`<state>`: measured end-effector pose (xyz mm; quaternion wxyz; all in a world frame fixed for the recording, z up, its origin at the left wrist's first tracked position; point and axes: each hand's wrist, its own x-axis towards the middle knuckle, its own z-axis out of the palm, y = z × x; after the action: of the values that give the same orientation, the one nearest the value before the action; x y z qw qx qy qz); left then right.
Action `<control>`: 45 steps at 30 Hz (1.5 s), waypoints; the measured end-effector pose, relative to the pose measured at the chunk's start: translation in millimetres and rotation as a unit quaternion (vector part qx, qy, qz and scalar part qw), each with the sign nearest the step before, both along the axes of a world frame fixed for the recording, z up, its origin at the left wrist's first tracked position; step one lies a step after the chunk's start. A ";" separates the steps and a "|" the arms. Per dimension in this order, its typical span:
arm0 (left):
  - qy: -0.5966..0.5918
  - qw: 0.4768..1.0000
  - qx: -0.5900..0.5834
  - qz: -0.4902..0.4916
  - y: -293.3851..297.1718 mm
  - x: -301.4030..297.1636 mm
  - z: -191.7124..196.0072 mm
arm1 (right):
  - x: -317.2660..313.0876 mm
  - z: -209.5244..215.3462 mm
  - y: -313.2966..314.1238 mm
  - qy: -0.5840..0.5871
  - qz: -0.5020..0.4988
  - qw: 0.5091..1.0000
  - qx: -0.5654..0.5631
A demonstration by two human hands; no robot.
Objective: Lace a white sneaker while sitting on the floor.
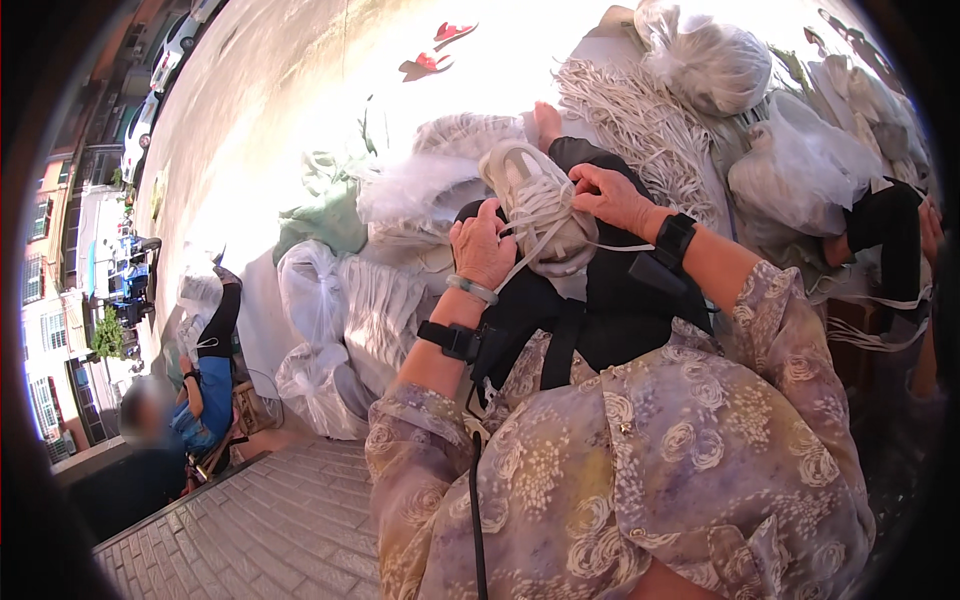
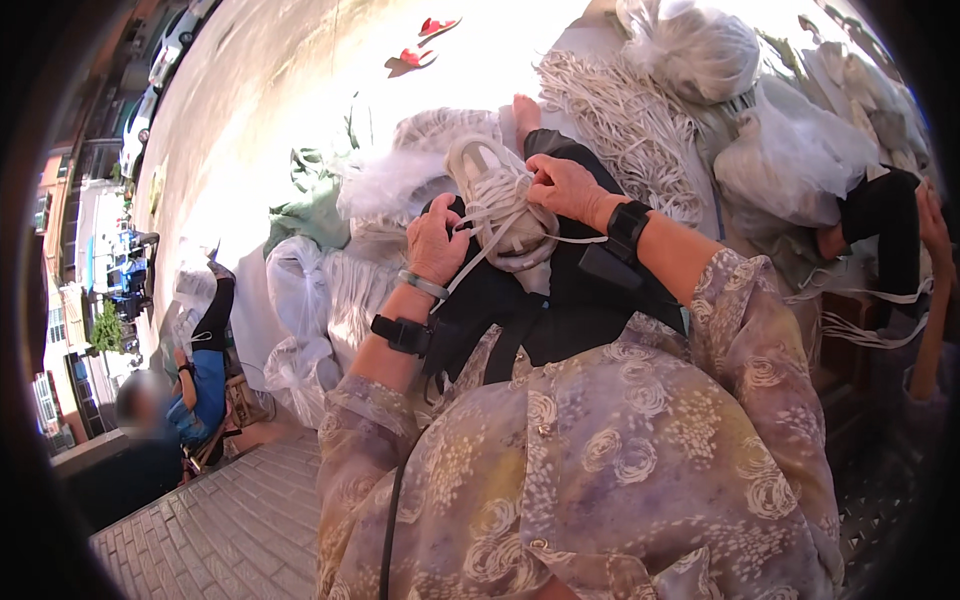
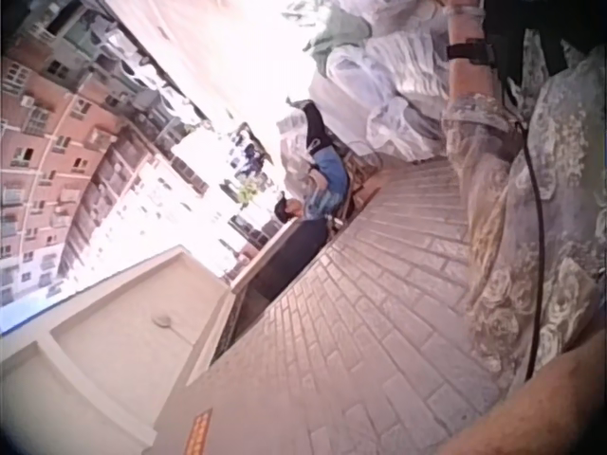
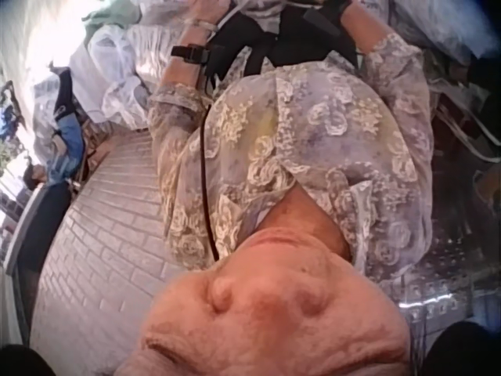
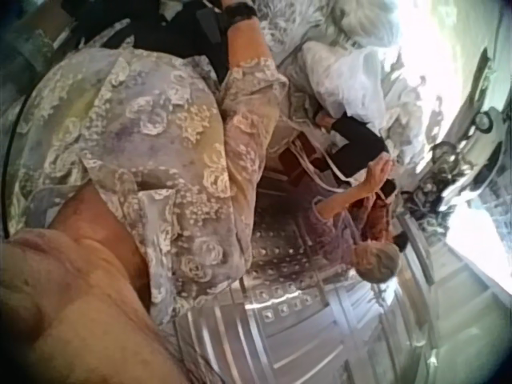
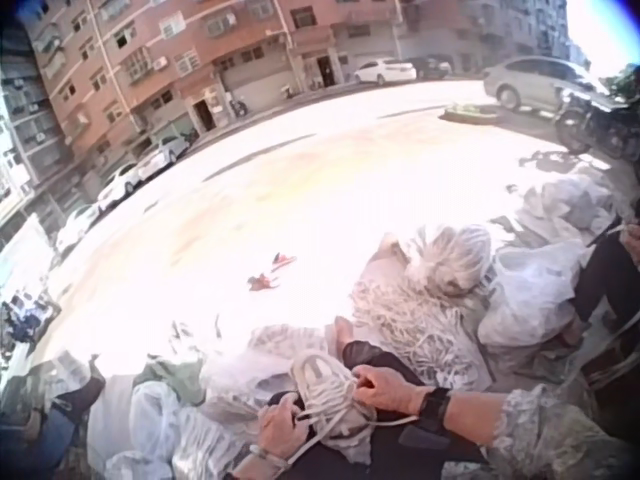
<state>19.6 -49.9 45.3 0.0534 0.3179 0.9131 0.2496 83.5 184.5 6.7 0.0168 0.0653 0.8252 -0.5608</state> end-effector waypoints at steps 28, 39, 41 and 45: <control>-0.085 0.994 -0.007 0.067 26.3 0.6 -4.7 | 10.8 19.5 -18.3 0.126 0.022 0.971 0.201; -0.156 0.973 0.118 0.121 11.1 7.5 -33.8 | 7.6 22.0 -30.2 0.123 0.034 0.957 0.259; -0.119 0.982 0.108 0.103 11.7 8.3 -30.5 | 7.4 22.0 -30.7 0.118 0.033 0.957 0.262; -0.120 0.982 0.099 0.106 13.1 8.2 -29.8 | 7.2 24.6 -25.8 0.105 0.037 0.967 0.230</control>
<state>27.8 -36.8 15.4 0.1046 0.1908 0.8993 0.3794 90.7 158.8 31.4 -0.0652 -0.0226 0.9310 -0.3585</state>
